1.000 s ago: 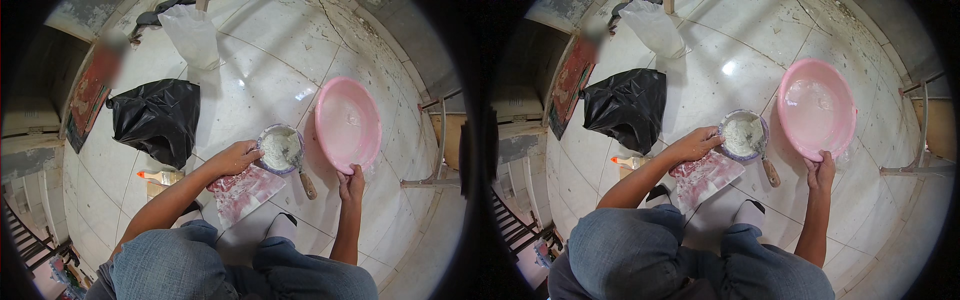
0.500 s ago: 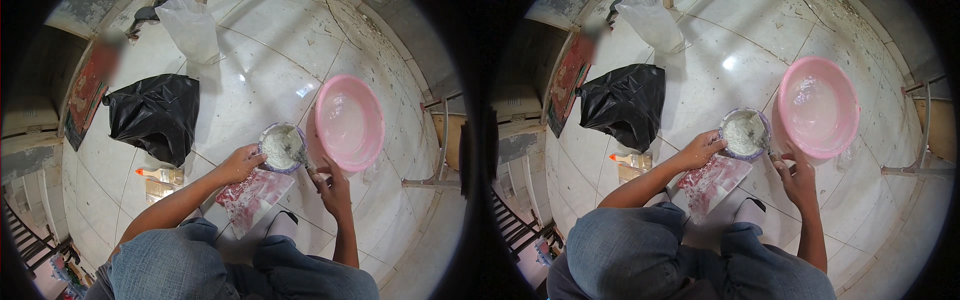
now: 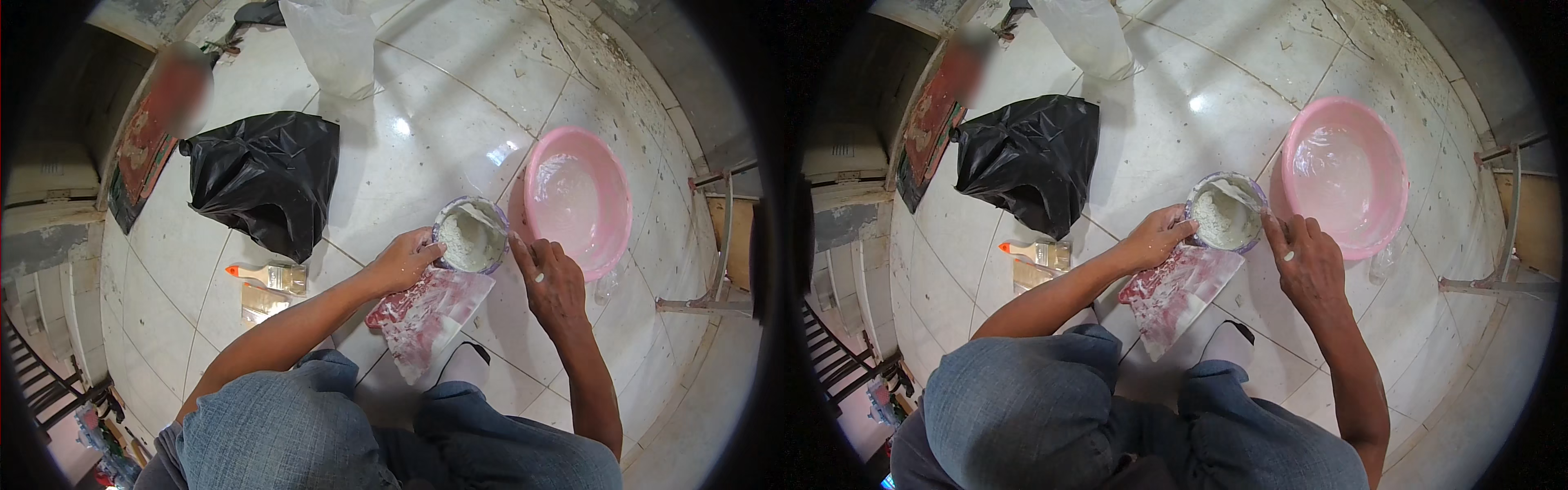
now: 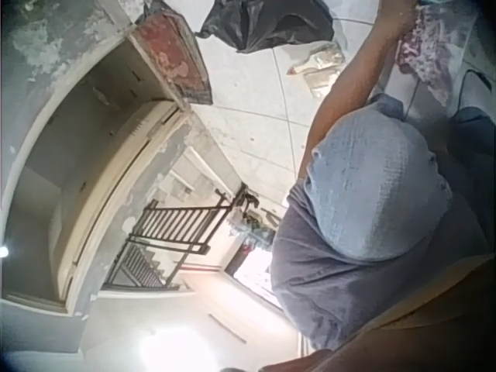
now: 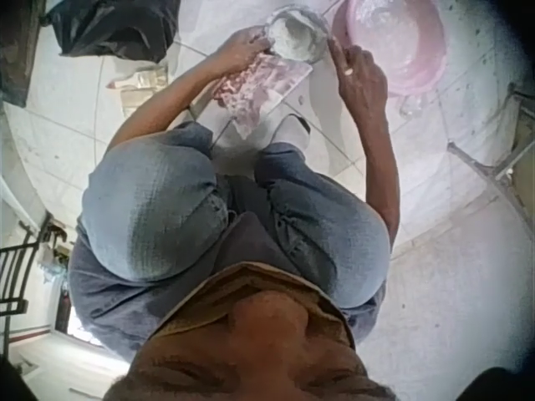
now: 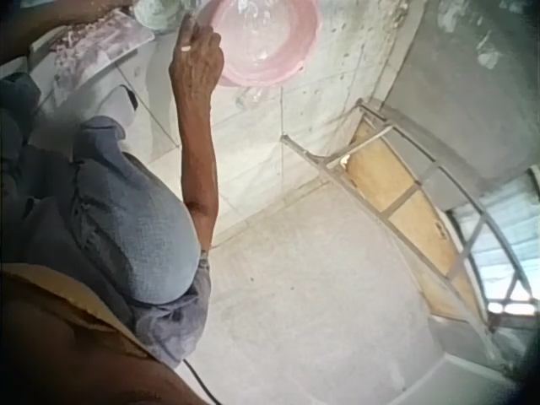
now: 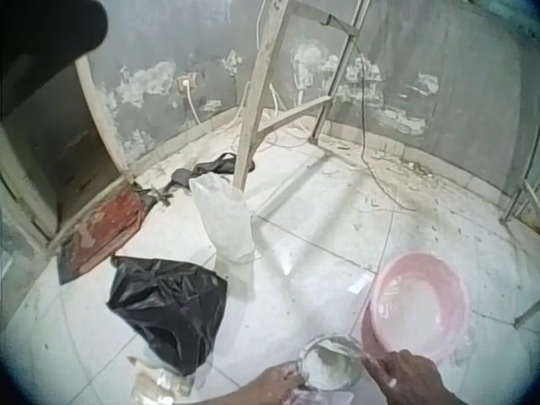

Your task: Mixes wall filler and applies it to gaps or holes in a concrete wall using a putty knife.

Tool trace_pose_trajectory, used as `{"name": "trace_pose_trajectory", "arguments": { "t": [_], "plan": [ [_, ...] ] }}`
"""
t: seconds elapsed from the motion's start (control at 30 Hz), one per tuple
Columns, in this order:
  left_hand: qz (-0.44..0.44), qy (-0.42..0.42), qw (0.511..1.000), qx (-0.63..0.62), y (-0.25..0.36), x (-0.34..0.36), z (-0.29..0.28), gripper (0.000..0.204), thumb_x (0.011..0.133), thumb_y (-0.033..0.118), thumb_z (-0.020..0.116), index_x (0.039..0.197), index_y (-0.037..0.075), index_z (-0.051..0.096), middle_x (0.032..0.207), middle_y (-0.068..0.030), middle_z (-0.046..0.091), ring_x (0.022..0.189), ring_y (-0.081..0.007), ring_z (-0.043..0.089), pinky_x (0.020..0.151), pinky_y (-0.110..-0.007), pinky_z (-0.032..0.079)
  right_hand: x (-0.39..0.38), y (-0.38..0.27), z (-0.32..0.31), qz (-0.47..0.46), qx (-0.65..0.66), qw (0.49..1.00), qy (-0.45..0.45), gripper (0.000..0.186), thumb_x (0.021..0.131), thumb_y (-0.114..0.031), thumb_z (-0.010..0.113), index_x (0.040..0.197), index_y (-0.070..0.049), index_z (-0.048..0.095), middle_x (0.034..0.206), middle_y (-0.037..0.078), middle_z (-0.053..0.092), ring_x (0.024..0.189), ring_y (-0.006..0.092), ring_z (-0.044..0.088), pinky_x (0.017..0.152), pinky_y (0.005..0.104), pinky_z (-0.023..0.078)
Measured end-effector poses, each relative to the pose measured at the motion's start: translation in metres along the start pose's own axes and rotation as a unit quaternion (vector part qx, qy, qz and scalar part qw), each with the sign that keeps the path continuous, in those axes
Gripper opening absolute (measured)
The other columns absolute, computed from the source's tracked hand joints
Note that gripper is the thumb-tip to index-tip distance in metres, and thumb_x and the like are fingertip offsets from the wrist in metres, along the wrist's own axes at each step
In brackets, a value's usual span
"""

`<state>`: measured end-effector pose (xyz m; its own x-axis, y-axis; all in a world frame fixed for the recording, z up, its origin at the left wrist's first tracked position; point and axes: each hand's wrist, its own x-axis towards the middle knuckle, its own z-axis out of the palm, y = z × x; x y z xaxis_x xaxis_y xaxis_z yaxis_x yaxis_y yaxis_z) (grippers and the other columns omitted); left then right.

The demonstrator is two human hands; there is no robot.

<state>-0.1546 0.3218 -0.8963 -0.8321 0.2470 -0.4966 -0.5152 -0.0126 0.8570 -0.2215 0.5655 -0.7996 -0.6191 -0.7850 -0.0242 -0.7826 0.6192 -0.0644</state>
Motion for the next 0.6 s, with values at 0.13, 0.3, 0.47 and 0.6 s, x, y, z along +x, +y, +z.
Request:
{"name": "trace_pose_trajectory", "arguments": {
  "t": [0.13,0.3,0.47,0.6],
  "plan": [
    [0.016,0.054,0.998,-0.018,-0.015,0.001,0.01,0.032,0.099,0.018,0.049,0.119,-0.006,0.054,0.107,-0.0088,0.063,0.098,-0.0132,0.056,0.091,-0.03,0.043,-0.014,-0.015,0.003,0.072,0.014,0.994,-0.076,0.047,0.078,0.002,0.057,0.125,-0.004,0.057,0.085,0.015,0.056,0.075,0.029,0.064,0.058,0.0391,0.052],
    [0.04,0.072,0.996,-0.033,-0.014,-0.001,0.022,0.032,0.099,0.016,0.047,0.121,-0.007,0.052,0.109,-0.0096,0.062,0.1,-0.0137,0.056,0.093,-0.03,0.043,-0.02,-0.035,0.002,0.191,0.163,0.967,-0.051,0.035,0.083,-0.007,0.06,0.118,0.002,0.058,0.079,0.029,0.063,0.068,0.0433,0.063,0.063,0.0493,0.051],
    [0.04,0.036,0.995,-0.088,-0.025,-0.003,0.022,0.034,0.1,0.02,0.047,0.122,-0.006,0.05,0.111,-0.0101,0.062,0.102,-0.0144,0.055,0.095,-0.031,0.042,-0.029,-0.043,0.01,0.223,0.251,0.941,-0.042,0.031,0.084,-0.005,0.059,0.115,0.0,0.061,0.078,0.027,0.062,0.069,0.0417,0.063,0.064,0.0484,0.049],
    [0.025,-0.002,0.998,-0.063,-0.012,-0.007,0.02,0.038,0.1,0.024,0.047,0.123,-0.006,0.05,0.113,-0.0107,0.061,0.104,-0.0155,0.055,0.096,-0.031,0.041,-0.028,-0.042,0.007,0.237,0.263,0.934,0.039,0.032,0.085,-0.006,0.059,0.117,-0.002,0.061,0.075,0.023,0.062,0.068,0.039,0.062,0.063,0.0467,0.049]
  ]
}}
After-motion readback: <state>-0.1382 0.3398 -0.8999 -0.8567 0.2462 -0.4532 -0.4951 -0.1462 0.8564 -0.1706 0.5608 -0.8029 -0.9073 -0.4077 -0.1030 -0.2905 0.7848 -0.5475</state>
